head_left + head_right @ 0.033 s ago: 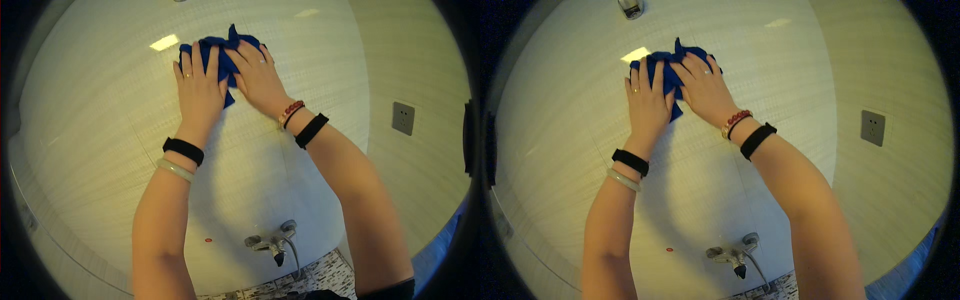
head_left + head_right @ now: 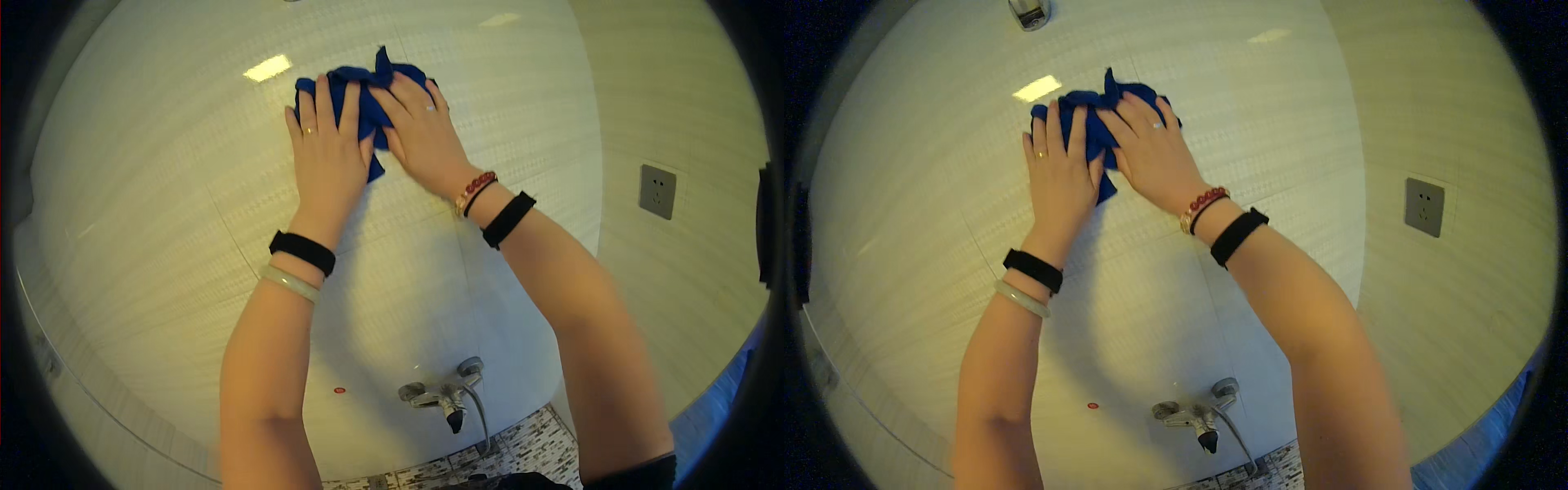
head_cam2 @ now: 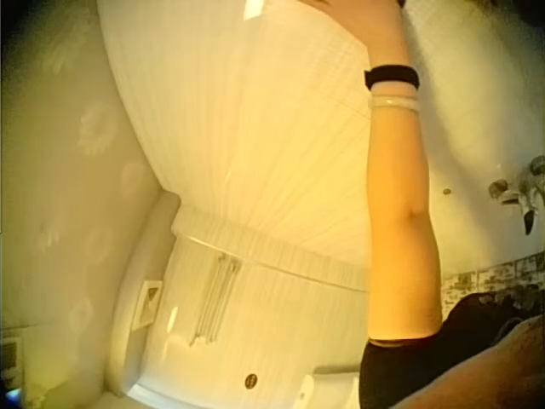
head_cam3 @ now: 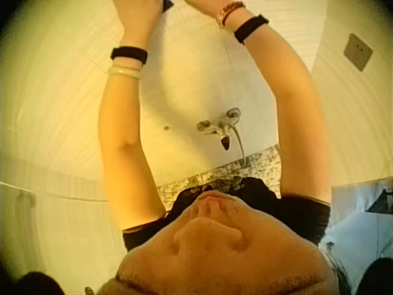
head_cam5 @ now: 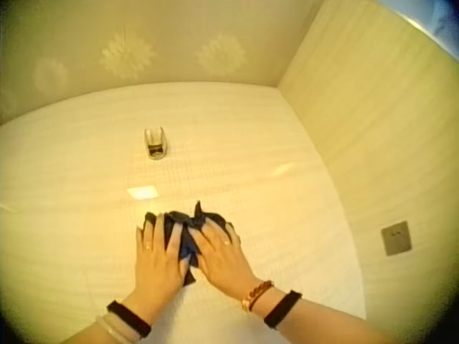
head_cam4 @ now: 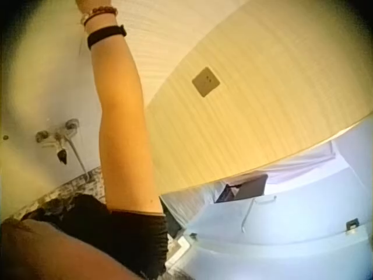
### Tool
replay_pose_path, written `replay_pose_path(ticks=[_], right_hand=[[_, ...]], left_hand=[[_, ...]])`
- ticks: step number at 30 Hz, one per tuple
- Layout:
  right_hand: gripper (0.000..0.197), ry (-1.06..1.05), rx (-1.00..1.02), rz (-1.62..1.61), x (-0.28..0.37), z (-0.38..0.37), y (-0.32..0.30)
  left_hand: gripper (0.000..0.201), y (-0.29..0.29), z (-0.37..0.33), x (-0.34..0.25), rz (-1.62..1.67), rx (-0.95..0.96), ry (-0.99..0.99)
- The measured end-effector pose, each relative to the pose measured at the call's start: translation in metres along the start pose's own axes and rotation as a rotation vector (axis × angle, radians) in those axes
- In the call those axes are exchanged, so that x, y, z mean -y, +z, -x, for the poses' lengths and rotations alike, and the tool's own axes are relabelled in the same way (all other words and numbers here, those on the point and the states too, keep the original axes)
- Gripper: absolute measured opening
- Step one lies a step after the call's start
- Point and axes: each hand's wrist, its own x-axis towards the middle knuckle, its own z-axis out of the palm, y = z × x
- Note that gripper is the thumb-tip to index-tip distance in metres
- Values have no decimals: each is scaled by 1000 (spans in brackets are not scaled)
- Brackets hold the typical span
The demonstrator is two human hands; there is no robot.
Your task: Cleaning and wiping down the walls and fixtures in a shower stall using a cloth.
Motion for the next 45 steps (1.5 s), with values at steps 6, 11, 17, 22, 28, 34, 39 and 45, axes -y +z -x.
replay_pose_path(ticks=[6, 11, 17, 22, 28, 34, 39, 45], right_hand=[[58, 74, 198, -22, 16, 28, -15], [55, 94, 266, -38, 34, 66, -31], [54, 107, 393, -68, 54, 118, -44], [59, 65, 404, -10, 51, 100, -32], [61, 19, 260, 0, 39, 9, -12], [55, 10, 45, 0, 30, -70, 11], [54, 56, -1, 2, 43, -65, 15], [55, 59, 70, -47, 62, -30, 13]], left_hand=[[72, -18, 22, -15, 126, 193, -65], [69, -29, 56, -27, 219, 279, -46], [70, -37, 110, -47, 235, 385, -28], [71, -31, 104, -38, 215, 357, -64], [74, -33, 35, 6, 125, 214, -115], [69, -31, -32, 49, 5, 44, -92], [67, -32, -28, 50, 19, -21, -86], [66, -40, 14, 41, 46, 67, -143]])
